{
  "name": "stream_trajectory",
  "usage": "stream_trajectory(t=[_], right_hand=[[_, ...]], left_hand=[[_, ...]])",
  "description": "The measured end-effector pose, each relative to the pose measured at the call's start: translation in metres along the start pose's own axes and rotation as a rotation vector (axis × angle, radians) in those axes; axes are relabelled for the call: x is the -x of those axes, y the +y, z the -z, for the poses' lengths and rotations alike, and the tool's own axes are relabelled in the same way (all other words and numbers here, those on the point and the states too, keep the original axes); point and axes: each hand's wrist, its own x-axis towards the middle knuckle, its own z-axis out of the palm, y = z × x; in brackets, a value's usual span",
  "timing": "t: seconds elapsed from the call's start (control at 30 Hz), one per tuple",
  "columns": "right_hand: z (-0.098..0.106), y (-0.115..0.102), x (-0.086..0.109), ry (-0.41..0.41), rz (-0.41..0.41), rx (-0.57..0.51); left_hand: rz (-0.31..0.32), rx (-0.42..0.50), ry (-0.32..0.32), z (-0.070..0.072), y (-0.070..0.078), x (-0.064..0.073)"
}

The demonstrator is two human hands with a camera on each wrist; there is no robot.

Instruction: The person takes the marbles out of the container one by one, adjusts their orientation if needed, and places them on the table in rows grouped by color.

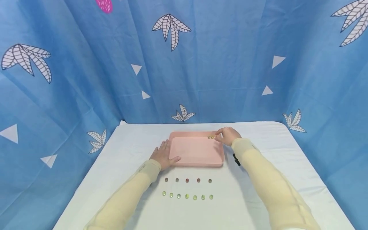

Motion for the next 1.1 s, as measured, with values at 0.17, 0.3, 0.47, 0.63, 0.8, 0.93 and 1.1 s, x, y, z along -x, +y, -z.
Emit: stream_trajectory(t=[0.17, 0.3, 0.47, 0.63, 0.8, 0.93, 1.1], right_hand=[[-0.003, 0.004, -0.008, -0.033, -0.003, -0.004], [-0.006, 0.005, -0.013, -0.029, -0.029, 0.024], [-0.007, 0.007, -0.016, -0.032, -0.058, 0.047], [-0.008, 0.009, -0.019, -0.022, -0.065, 0.069], [-0.010, 0.014, -0.025, -0.045, -0.067, 0.096], [-0.012, 0.014, -0.028, -0.073, -0.077, 0.101], [-0.012, 0.011, -0.029, -0.097, -0.095, 0.105]], left_hand=[[-0.008, 0.007, -0.006, 0.003, 0.001, 0.001], [-0.008, -0.007, -0.018, 0.004, 0.002, 0.001], [-0.008, -0.026, -0.021, 0.005, 0.002, 0.001], [-0.014, -0.025, -0.013, 0.006, 0.002, 0.001], [-0.026, -0.010, -0.018, 0.007, 0.002, 0.001], [-0.019, -0.012, -0.026, 0.007, 0.002, 0.002], [-0.018, -0.024, -0.019, 0.006, 0.001, 0.001]])
